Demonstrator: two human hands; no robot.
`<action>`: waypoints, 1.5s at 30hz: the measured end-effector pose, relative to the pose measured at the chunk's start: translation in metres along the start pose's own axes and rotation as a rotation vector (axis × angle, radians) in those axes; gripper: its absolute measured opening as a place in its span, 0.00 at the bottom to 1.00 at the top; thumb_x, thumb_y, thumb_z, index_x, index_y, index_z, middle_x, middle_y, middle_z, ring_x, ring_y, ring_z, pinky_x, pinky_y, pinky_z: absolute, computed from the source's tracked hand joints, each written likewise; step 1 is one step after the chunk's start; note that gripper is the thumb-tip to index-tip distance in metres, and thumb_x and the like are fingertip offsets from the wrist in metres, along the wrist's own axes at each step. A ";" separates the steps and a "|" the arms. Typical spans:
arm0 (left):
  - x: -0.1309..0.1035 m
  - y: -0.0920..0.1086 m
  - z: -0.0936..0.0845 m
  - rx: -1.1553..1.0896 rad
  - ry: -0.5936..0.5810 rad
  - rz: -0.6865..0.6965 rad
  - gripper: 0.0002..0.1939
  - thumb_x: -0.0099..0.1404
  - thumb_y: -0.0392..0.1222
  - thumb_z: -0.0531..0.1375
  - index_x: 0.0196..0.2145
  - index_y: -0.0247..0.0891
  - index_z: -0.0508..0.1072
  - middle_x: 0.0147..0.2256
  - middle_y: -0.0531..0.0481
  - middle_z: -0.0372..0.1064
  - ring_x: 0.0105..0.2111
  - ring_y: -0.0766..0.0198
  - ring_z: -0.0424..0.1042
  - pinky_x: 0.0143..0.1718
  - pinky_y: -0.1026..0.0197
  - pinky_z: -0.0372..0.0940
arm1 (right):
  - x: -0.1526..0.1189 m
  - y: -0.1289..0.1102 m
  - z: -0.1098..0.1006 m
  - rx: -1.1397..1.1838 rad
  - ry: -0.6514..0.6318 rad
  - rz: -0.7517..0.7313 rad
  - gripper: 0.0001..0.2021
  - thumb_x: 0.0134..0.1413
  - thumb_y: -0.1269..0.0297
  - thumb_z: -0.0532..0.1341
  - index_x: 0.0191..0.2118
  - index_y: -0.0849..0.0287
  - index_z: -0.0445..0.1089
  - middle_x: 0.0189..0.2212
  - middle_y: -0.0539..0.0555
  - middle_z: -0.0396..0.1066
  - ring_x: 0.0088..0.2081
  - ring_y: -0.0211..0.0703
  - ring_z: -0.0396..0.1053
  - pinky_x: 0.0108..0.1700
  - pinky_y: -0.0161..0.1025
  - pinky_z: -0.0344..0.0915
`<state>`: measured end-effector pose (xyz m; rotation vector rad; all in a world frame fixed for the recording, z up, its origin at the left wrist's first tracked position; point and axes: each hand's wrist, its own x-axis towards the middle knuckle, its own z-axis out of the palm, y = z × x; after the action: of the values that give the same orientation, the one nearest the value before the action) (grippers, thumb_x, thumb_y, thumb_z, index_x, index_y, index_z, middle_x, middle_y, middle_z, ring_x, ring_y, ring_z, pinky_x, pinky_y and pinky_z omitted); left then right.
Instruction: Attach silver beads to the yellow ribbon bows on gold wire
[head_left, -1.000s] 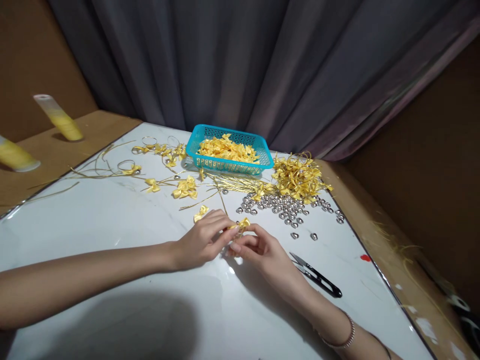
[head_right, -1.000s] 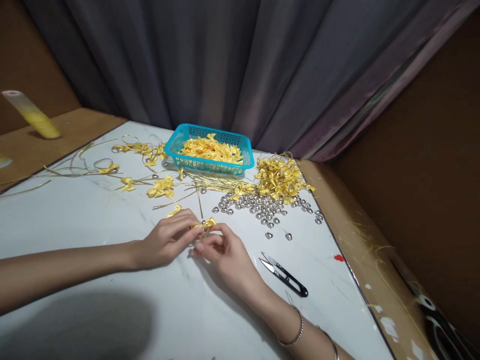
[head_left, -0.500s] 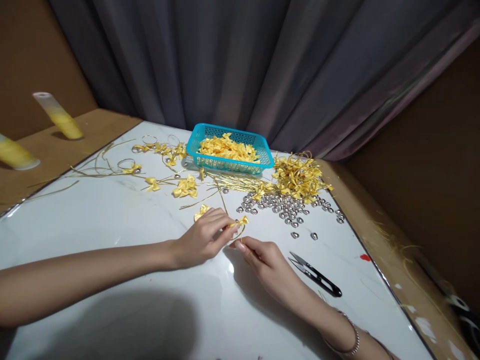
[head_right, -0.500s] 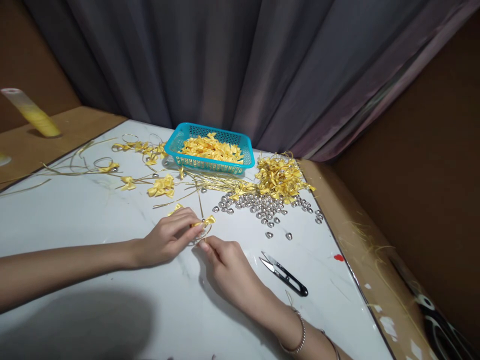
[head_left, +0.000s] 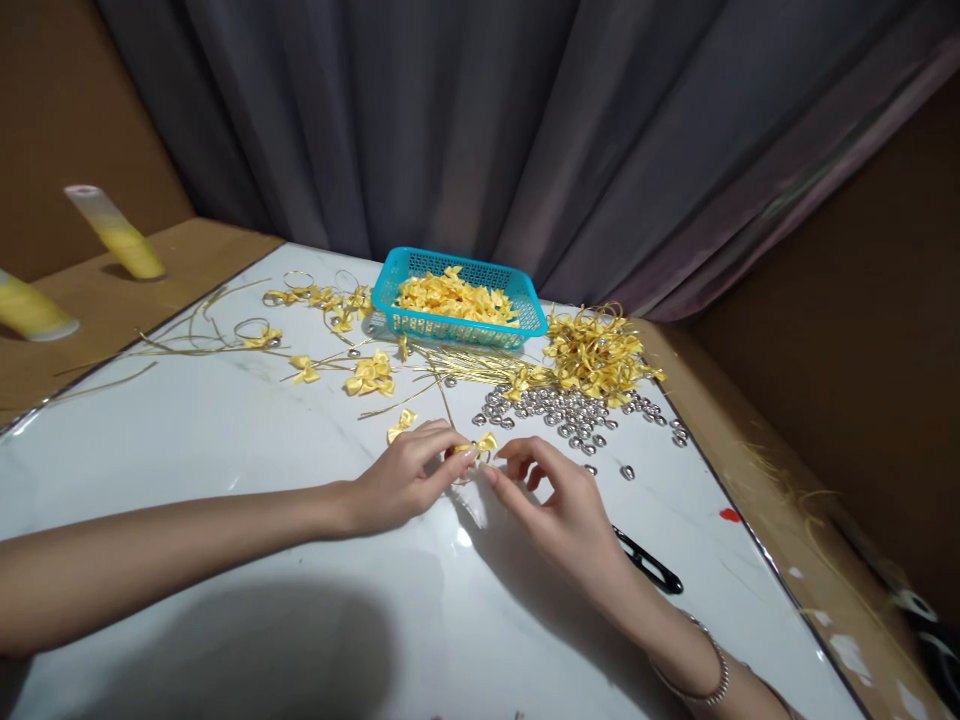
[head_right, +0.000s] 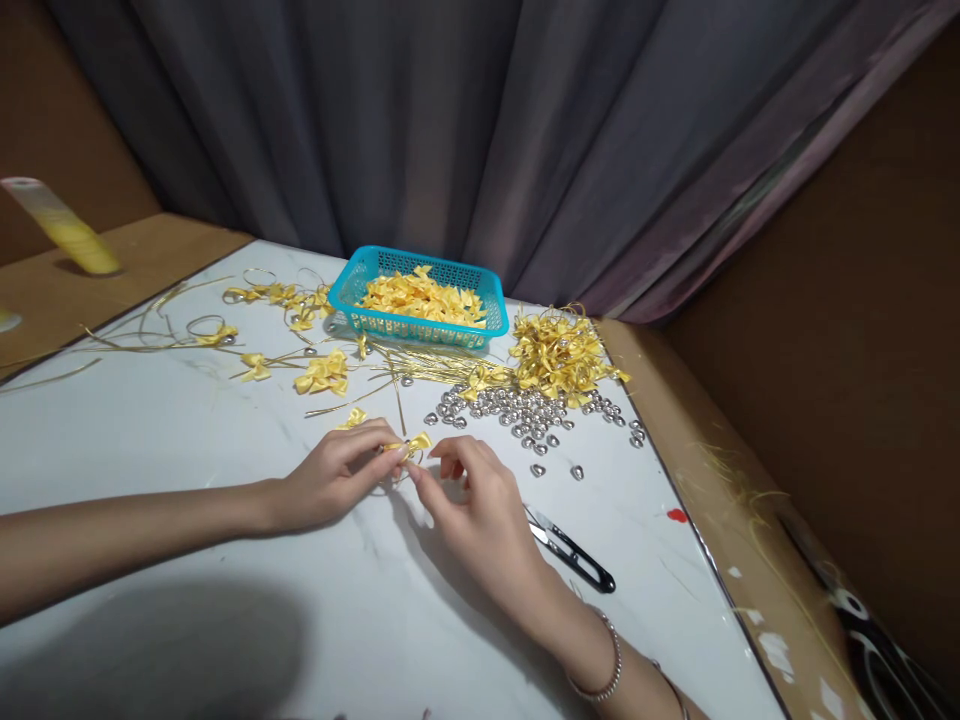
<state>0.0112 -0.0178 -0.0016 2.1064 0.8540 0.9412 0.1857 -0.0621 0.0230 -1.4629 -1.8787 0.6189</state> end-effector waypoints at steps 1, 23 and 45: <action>0.000 0.000 0.000 -0.008 -0.002 -0.008 0.14 0.67 0.41 0.49 0.27 0.36 0.67 0.24 0.51 0.63 0.28 0.65 0.63 0.31 0.63 0.58 | 0.000 0.000 0.001 0.010 0.042 -0.028 0.07 0.54 0.61 0.58 0.31 0.59 0.64 0.26 0.51 0.65 0.28 0.38 0.63 0.30 0.35 0.60; 0.002 0.010 -0.007 -0.308 0.114 -0.229 0.13 0.66 0.46 0.51 0.30 0.36 0.68 0.28 0.51 0.67 0.30 0.66 0.66 0.26 0.67 0.61 | -0.045 0.001 -0.004 0.918 -0.547 0.610 0.34 0.57 0.59 0.57 0.63 0.53 0.38 0.27 0.52 0.73 0.14 0.32 0.63 0.14 0.27 0.54; -0.002 0.016 -0.012 -0.198 0.128 -0.025 0.13 0.66 0.40 0.50 0.27 0.36 0.68 0.27 0.50 0.66 0.32 0.65 0.66 0.31 0.64 0.62 | -0.010 0.051 -0.099 1.288 0.624 0.789 0.18 0.63 0.77 0.43 0.42 0.64 0.69 0.34 0.55 0.75 0.32 0.33 0.74 0.33 0.30 0.74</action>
<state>0.0056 -0.0247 0.0164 1.8797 0.8134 1.1093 0.2945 -0.0617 0.0500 -1.1529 -0.1486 1.2124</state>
